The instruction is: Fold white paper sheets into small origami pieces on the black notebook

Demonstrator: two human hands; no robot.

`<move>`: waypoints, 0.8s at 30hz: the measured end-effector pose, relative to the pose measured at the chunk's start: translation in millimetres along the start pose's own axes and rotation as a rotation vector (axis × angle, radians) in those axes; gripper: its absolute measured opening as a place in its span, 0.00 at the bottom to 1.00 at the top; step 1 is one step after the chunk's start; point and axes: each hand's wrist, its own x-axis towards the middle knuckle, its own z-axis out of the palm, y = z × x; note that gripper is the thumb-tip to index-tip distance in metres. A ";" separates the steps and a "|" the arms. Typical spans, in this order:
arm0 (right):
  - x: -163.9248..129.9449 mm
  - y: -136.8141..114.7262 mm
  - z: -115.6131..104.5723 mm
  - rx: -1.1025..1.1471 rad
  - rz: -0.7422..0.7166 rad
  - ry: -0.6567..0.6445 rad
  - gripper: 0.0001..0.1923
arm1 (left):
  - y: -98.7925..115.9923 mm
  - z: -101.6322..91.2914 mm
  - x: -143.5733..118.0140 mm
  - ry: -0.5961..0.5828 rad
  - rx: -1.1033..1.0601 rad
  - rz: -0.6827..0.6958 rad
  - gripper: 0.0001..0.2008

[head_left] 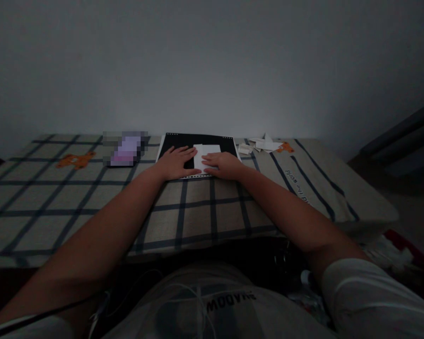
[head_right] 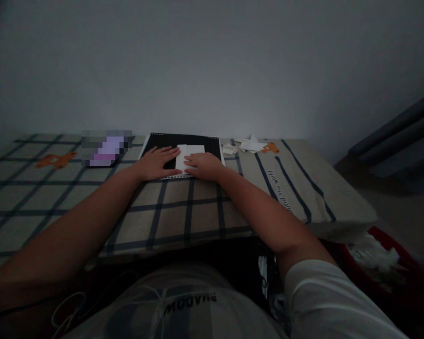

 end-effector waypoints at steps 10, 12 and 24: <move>0.6 5.5 2.6 0.095 -0.078 -0.003 0.21 | -3.9 -6.4 -5.5 0.190 -0.001 0.026 0.31; 0.8 6.1 3.3 0.106 -0.079 0.002 0.22 | -2.5 -6.7 -5.8 0.192 -0.016 0.002 0.32; 0.1 3.5 0.3 0.100 -0.061 -0.013 0.22 | -5.2 -2.2 -3.5 0.093 0.042 -0.096 0.37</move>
